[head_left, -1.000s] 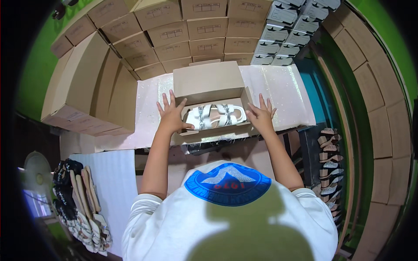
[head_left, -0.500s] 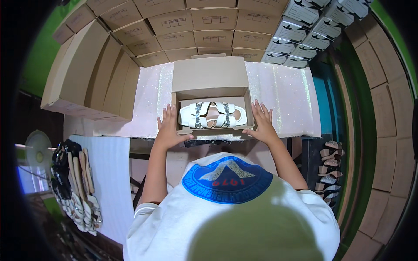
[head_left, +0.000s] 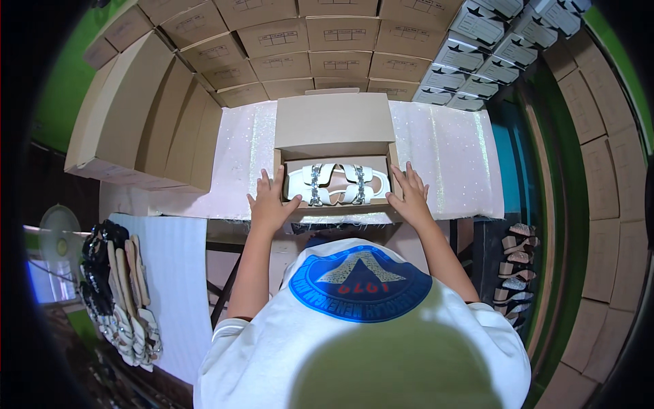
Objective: Packing several pairs of sandals into boxes and organizing them on shelves.
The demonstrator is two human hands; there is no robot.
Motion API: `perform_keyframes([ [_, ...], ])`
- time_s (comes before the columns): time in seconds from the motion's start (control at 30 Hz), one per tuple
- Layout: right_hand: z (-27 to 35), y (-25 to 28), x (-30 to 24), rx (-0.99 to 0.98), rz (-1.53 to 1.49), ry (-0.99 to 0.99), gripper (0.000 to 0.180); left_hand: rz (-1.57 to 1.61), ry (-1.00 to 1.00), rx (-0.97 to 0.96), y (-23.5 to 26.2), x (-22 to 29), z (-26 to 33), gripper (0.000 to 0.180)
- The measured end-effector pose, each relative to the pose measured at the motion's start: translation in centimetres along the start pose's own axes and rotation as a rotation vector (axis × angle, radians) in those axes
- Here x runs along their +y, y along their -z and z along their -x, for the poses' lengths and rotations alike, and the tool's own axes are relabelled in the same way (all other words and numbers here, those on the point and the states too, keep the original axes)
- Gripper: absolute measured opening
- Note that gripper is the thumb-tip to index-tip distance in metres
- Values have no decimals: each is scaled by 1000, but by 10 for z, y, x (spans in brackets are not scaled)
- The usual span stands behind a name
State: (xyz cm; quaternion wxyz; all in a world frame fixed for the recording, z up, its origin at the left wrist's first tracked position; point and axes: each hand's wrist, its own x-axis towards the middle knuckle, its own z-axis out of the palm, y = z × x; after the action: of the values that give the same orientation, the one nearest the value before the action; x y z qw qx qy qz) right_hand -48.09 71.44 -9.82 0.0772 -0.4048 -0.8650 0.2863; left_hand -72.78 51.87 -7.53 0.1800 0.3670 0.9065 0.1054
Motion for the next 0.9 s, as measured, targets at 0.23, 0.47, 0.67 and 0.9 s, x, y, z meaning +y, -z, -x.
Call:
perform_keyframes([
  [0.23, 0, 18, -23, -80, 276, -107, 65, -100, 24, -43, 8, 6, -2, 85],
  [0.47, -18, 17, -15, 16, 114, -35, 62, 308, -128, 124, -8, -22, -40, 83],
  [0.67, -83, 29, -51, 104, 95, 57, 64, 520, -64, 141, -12, -45, -132, 55],
  [0.9, -138, 52, -100, 194, 234, 193, 63, 593, -129, 141, 16, -23, -134, 48],
])
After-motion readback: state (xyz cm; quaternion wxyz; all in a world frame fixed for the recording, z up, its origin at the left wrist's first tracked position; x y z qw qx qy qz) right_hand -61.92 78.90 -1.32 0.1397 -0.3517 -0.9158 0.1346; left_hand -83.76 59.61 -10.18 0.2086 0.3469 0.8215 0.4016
